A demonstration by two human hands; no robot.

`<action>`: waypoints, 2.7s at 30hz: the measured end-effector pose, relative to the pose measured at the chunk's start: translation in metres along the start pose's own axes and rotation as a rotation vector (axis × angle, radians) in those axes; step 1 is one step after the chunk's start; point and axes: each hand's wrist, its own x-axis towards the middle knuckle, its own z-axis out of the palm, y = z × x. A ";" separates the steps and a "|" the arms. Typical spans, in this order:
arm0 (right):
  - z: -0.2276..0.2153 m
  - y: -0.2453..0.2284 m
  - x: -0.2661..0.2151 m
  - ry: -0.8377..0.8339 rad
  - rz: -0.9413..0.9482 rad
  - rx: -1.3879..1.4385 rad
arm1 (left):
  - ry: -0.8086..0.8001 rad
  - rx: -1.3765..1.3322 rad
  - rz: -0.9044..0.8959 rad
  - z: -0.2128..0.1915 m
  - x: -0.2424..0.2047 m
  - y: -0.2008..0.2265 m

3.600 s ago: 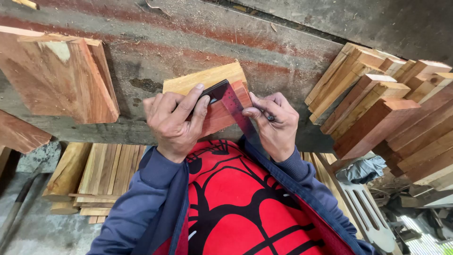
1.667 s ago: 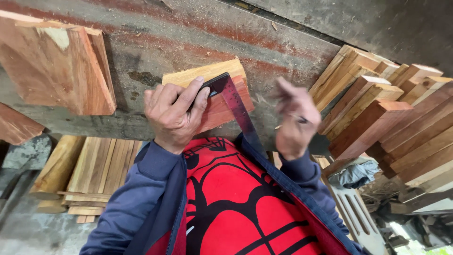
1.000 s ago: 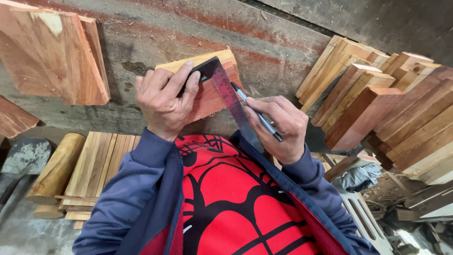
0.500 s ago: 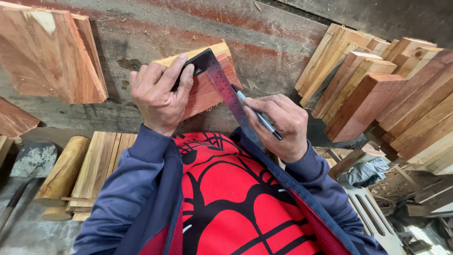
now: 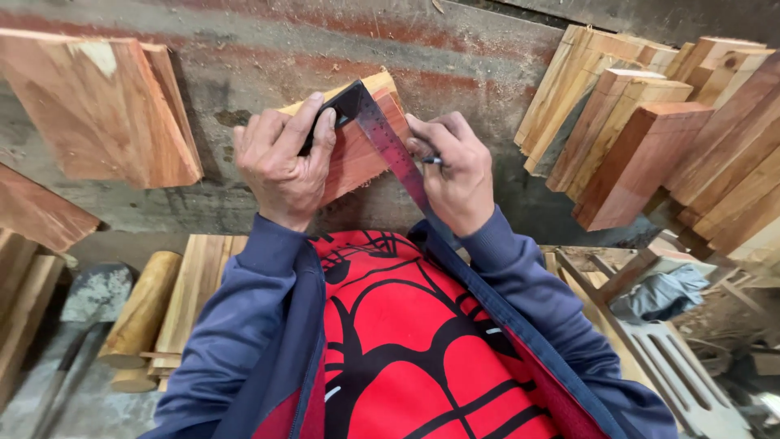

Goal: Marking wooden blocks using a try square and a pen on a workbench

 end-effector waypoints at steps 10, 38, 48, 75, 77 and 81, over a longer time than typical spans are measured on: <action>0.002 0.004 -0.007 0.114 0.071 0.066 | -0.009 -0.076 -0.006 -0.011 0.001 0.009; -0.128 -0.017 -0.125 0.792 0.318 0.850 | -0.539 0.847 1.770 -0.024 0.063 0.020; -0.060 0.013 -0.149 0.805 0.717 1.199 | -0.645 0.519 0.600 -0.049 0.040 0.018; 0.098 0.037 -0.033 0.135 0.666 0.783 | -0.186 0.160 0.159 -0.005 -0.048 0.020; 0.093 0.034 -0.035 0.134 0.659 0.816 | -0.158 0.162 0.152 -0.005 -0.050 0.023; 0.085 0.034 -0.035 0.141 0.602 0.842 | -0.115 0.159 0.166 -0.003 -0.052 0.023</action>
